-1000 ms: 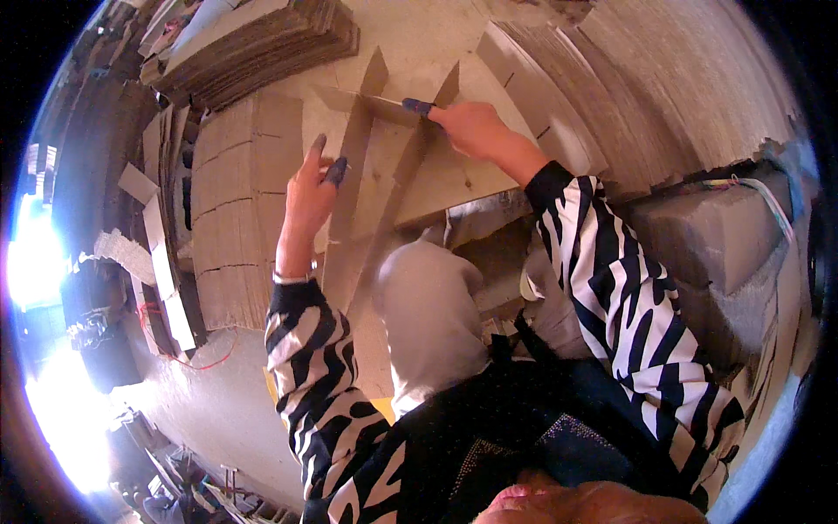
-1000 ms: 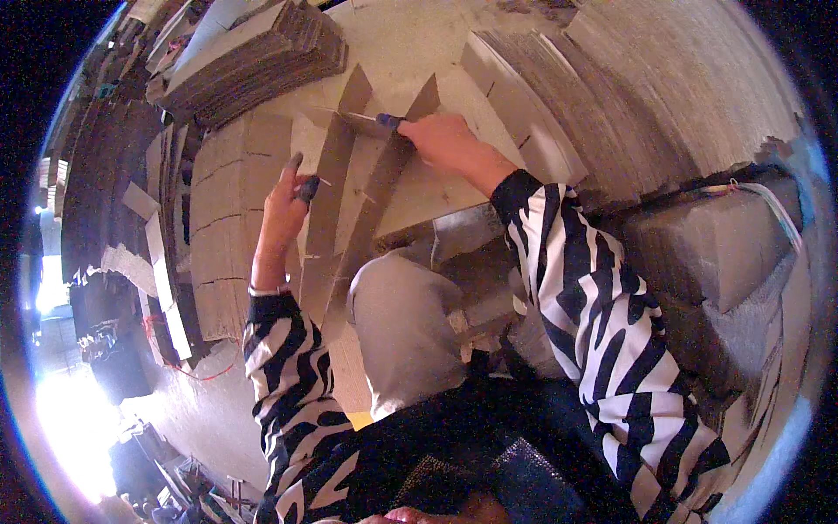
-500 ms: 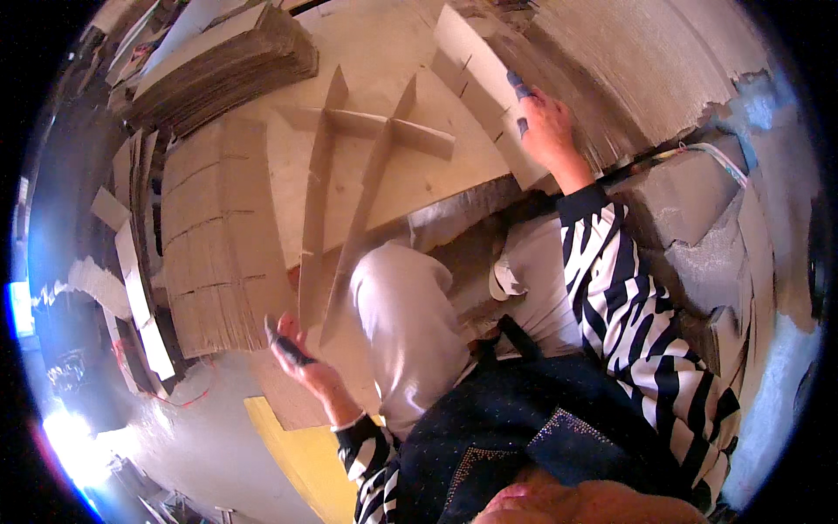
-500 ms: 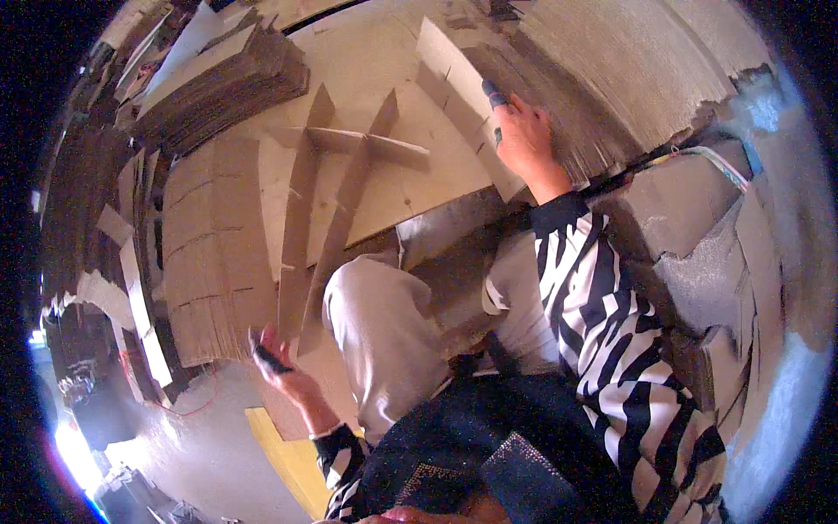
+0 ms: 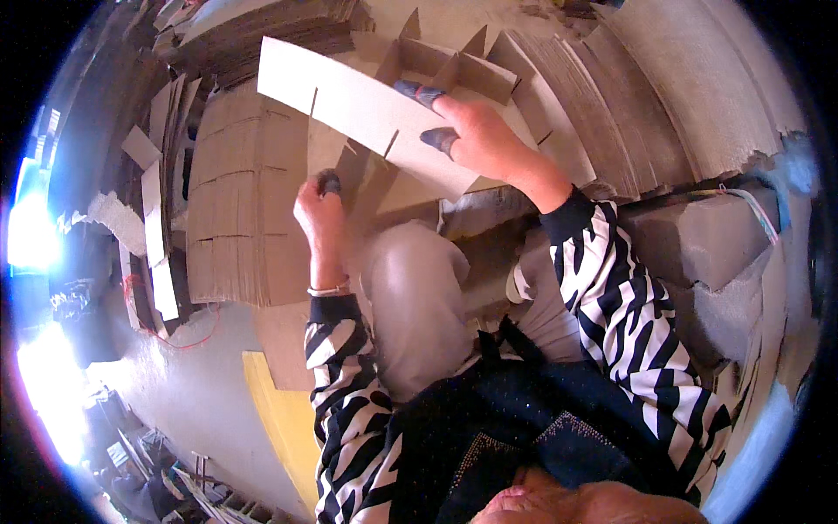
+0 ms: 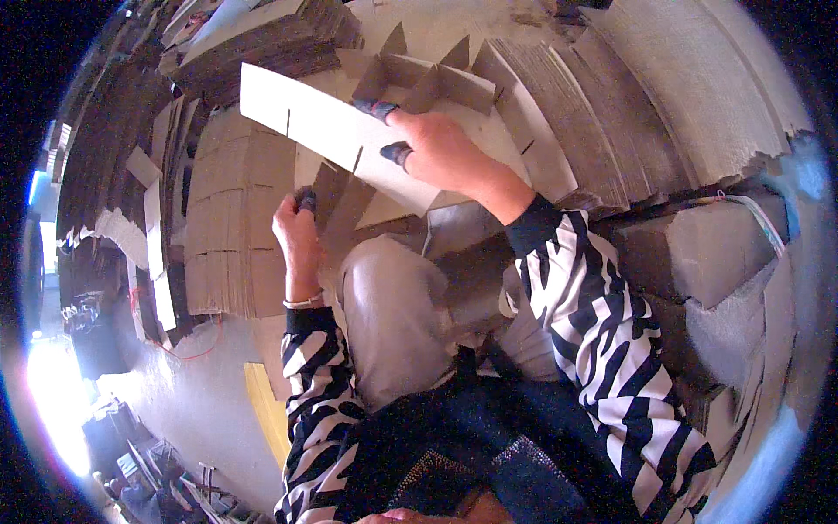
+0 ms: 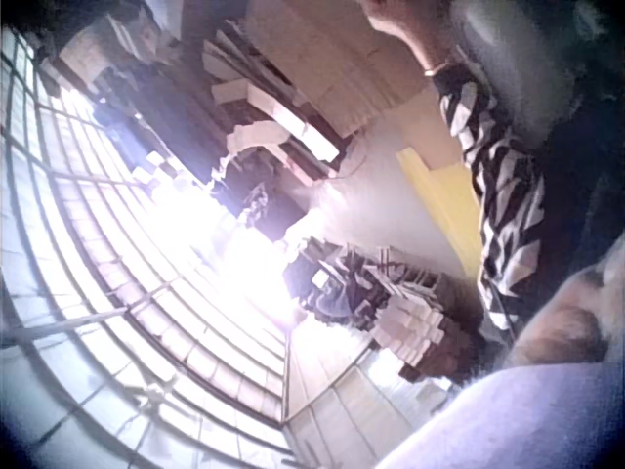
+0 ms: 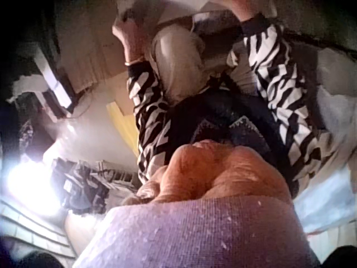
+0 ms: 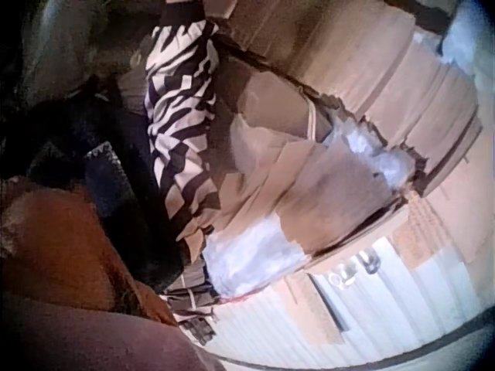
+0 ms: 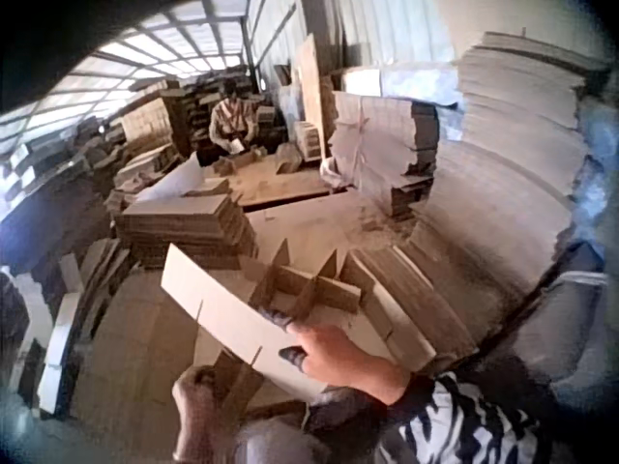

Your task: The person sits on the floor and uses a knife to cut a stack of flat cardboard sheets into smaller rectangular pieces. They repeatedly slice through the cardboard and separate the cut sections.

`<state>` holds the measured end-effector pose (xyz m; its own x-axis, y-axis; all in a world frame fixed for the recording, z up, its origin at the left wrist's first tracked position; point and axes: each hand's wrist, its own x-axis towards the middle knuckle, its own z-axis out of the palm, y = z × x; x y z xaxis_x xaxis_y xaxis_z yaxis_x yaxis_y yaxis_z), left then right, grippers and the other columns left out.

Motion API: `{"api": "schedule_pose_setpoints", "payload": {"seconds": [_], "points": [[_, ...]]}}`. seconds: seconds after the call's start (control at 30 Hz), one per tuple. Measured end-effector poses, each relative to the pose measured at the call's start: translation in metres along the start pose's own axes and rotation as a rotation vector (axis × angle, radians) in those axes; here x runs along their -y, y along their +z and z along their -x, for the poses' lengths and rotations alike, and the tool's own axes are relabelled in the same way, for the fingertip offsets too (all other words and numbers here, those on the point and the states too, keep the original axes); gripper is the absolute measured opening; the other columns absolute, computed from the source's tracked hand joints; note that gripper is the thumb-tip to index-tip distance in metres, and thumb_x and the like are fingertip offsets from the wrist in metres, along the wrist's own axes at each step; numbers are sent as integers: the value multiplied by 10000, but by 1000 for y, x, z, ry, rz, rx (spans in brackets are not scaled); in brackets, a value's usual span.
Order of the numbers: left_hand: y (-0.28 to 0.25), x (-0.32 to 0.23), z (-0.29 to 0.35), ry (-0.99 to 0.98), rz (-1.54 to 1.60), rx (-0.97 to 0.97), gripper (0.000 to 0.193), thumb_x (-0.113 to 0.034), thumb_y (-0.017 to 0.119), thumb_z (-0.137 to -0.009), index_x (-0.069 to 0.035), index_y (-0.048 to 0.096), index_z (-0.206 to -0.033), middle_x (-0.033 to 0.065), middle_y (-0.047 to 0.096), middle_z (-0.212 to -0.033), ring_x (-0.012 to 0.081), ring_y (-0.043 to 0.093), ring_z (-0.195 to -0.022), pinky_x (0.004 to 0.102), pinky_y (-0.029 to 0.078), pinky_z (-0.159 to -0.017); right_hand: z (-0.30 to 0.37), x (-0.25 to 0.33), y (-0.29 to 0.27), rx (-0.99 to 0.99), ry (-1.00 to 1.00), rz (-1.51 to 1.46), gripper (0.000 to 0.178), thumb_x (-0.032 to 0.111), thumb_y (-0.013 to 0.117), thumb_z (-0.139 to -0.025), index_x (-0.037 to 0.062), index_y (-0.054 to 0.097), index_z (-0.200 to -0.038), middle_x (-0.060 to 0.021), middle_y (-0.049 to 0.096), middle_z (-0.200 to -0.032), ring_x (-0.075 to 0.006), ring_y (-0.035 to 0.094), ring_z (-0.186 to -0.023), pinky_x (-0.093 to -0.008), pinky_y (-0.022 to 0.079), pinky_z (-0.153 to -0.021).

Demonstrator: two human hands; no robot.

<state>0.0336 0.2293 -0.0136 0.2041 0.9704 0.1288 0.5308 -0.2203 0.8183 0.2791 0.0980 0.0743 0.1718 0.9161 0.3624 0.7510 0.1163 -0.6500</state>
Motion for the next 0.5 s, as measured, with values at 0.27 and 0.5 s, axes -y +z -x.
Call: {"api": "schedule_pose_setpoints", "payload": {"seconds": [0.27,0.5], "points": [[-11,-2,-16,63,-555,86,202,-187,609,-731,-83,683,-887,167,685,-896,377,647,-875,486,496,-748,-5,7,2,160,34,210,403,110,616,-842,89,555,-1240,-208,642,-815,-410,617,-782,-519,470,-678],[-18,-7,-24,324,-756,-77,207,-212,632,-779,-87,664,-941,129,685,-992,339,646,-938,509,452,-804,-12,26,15,128,-104,374,230,72,594,-808,71,607,-1038,-159,658,-746,-363,660,-706,-492,508,-595]]}}
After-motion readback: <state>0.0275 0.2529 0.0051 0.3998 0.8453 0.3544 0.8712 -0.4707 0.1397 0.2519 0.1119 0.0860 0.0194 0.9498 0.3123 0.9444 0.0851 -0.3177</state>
